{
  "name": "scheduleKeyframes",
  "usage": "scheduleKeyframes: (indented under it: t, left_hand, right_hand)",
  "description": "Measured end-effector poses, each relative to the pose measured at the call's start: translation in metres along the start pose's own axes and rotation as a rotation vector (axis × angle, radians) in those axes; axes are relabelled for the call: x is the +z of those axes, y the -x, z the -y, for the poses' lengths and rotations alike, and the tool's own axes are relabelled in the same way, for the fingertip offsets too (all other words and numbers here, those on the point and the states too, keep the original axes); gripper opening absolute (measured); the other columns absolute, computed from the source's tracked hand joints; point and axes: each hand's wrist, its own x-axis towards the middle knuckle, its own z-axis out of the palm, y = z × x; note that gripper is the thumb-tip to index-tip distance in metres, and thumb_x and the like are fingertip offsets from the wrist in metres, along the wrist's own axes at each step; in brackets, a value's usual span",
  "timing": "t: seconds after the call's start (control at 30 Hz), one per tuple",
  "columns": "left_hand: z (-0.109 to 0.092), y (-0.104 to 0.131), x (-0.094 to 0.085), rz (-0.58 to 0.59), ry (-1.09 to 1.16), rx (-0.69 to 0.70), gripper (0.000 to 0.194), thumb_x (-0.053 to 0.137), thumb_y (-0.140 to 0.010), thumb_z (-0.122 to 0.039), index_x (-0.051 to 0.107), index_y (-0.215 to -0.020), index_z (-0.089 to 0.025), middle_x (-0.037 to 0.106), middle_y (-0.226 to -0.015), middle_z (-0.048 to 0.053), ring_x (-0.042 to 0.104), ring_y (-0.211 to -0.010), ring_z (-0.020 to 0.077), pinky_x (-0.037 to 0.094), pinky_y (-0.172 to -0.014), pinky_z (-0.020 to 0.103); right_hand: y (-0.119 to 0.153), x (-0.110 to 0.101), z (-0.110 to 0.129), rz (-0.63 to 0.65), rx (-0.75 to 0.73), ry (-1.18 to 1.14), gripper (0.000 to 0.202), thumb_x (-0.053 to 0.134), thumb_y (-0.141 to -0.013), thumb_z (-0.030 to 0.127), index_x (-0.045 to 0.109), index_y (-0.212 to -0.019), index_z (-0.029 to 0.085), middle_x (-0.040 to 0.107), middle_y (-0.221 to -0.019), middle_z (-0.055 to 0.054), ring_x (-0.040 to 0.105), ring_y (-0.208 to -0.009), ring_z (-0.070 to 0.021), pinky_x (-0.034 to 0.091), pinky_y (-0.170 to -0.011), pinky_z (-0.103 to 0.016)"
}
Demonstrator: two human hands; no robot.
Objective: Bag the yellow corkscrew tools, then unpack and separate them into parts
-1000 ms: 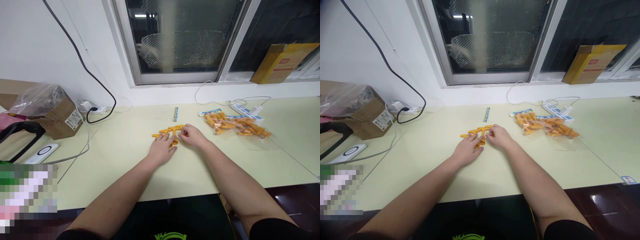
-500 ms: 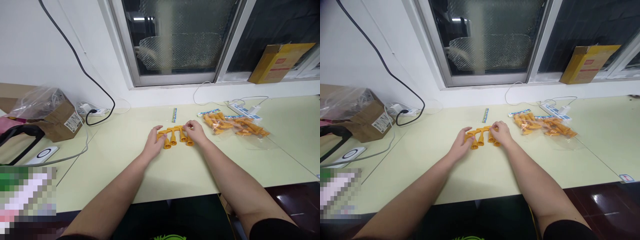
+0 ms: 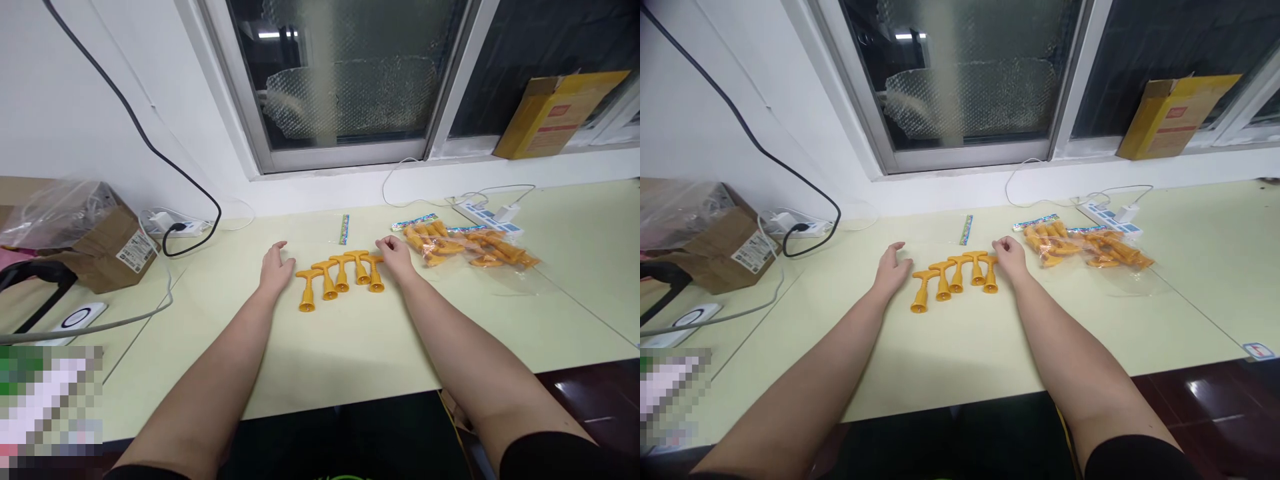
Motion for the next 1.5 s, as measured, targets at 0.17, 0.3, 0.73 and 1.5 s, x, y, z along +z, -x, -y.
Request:
scheduleKeyframes:
  t: [0.17,0.3,0.73,1.5]
  left_hand:
    - [-0.004,-0.014,0.008,0.126,-0.224,0.102,0.063,0.049,-0.089,-0.033,0.044,-0.151,-0.028,0.044,-0.158,0.008,0.031,-0.151,0.0316,0.027,-0.123,0.051]
    - [-0.007,-0.03,0.014,0.203,-0.321,0.149,0.059,0.047,-0.092,-0.039,0.044,-0.151,-0.035,0.028,-0.168,0.004,0.018,-0.157,0.0324,0.02,-0.124,0.057]
    - [-0.009,-0.043,0.022,0.006,-0.425,0.02,0.038,0.045,-0.094,-0.034,0.07,-0.121,-0.024,0.062,-0.132,0.017,0.054,-0.125,0.0372,0.006,-0.118,0.073]
    - [-0.061,0.026,-0.029,-0.343,0.529,0.363,0.017,0.055,-0.096,-0.04,0.062,-0.098,-0.024,0.058,-0.09,0.006,0.055,-0.086,0.0212,0.046,-0.09,0.035]
  right_hand:
    - [0.0,0.001,0.001,0.009,-0.002,-0.015,0.024,0.065,-0.077,0.044,0.06,-0.073,0.022,0.052,-0.067,0.003,0.048,-0.067,-0.0156,0.038,-0.066,-0.031]
    - [-0.001,0.0,0.002,0.009,-0.009,-0.013,0.024,0.065,-0.077,0.045,0.059,-0.072,0.022,0.051,-0.066,0.003,0.046,-0.065,-0.0155,0.038,-0.065,-0.031]
    - [-0.002,-0.002,0.002,0.045,-0.019,0.019,0.028,0.065,-0.076,0.048,0.057,-0.069,0.022,0.049,-0.064,0.003,0.045,-0.063,-0.0153,0.038,-0.063,-0.03]
    - [0.04,0.003,0.042,0.169,-0.452,0.083,0.032,0.062,-0.087,0.043,0.065,-0.113,0.023,0.068,-0.106,-0.007,0.061,-0.088,-0.0214,0.052,-0.086,-0.039]
